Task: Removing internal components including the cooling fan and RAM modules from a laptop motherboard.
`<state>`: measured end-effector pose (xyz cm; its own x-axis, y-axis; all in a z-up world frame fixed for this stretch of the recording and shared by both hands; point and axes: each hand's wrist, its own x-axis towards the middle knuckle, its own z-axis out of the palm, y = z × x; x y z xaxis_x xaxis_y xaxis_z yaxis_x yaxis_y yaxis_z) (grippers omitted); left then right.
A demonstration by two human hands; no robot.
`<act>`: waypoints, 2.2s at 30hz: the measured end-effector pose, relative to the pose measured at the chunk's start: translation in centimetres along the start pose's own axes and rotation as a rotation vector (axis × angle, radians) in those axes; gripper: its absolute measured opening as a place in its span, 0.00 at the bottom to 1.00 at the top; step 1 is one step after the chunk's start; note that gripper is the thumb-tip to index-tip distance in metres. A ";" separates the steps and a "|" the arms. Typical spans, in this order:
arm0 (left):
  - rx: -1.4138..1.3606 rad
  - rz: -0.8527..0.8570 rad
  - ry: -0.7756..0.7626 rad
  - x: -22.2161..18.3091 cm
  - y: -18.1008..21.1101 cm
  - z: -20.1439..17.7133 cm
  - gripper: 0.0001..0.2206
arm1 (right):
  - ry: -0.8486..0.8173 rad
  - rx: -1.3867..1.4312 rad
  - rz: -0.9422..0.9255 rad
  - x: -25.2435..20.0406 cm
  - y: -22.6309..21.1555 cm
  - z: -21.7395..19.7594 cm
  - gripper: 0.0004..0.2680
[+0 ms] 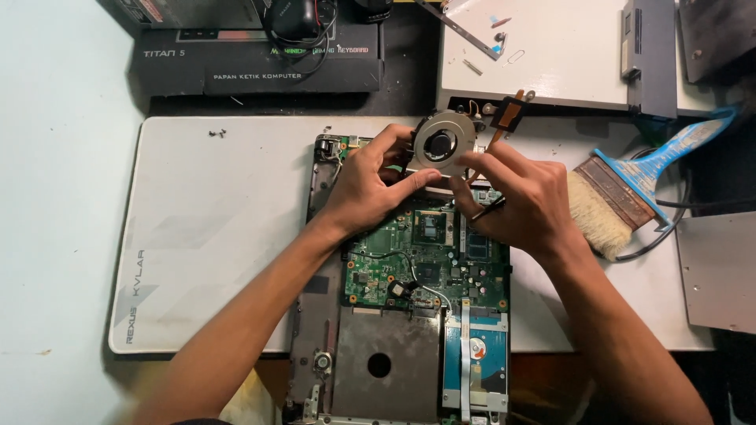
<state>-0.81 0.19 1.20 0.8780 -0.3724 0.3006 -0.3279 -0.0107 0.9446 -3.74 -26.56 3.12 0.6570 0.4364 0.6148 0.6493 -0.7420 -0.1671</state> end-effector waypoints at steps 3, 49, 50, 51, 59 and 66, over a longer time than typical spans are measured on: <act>-0.002 -0.004 -0.001 0.0 0.1 0.0 0.18 | -0.012 0.022 0.001 1.0 -1.2 -0.7 0.10; -0.100 -0.031 -0.035 0.3 0.6 -0.6 0.25 | 0.347 -0.421 0.072 -0.3 7.4 -7.3 0.12; -0.101 -0.033 -0.036 0.3 0.5 -0.6 0.23 | 0.350 -0.384 0.081 -0.3 7.8 -7.7 0.12; -0.100 -0.037 -0.036 0.3 0.5 -0.6 0.20 | 0.353 -0.345 0.091 -0.4 8.2 -8.0 0.12; -0.119 -0.043 -0.049 0.2 0.4 -0.5 0.16 | 0.241 -0.288 0.152 -1.3 10.0 -7.5 0.14; -0.124 -0.039 -0.046 0.3 0.5 -0.7 0.14 | 0.023 -0.805 0.245 -1.9 10.1 -6.9 0.24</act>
<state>-0.49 0.69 1.83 0.8714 -0.4165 0.2592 -0.2453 0.0876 0.9655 -1.08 -38.37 5.61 0.7302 0.2120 0.6495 0.0125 -0.9546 0.2976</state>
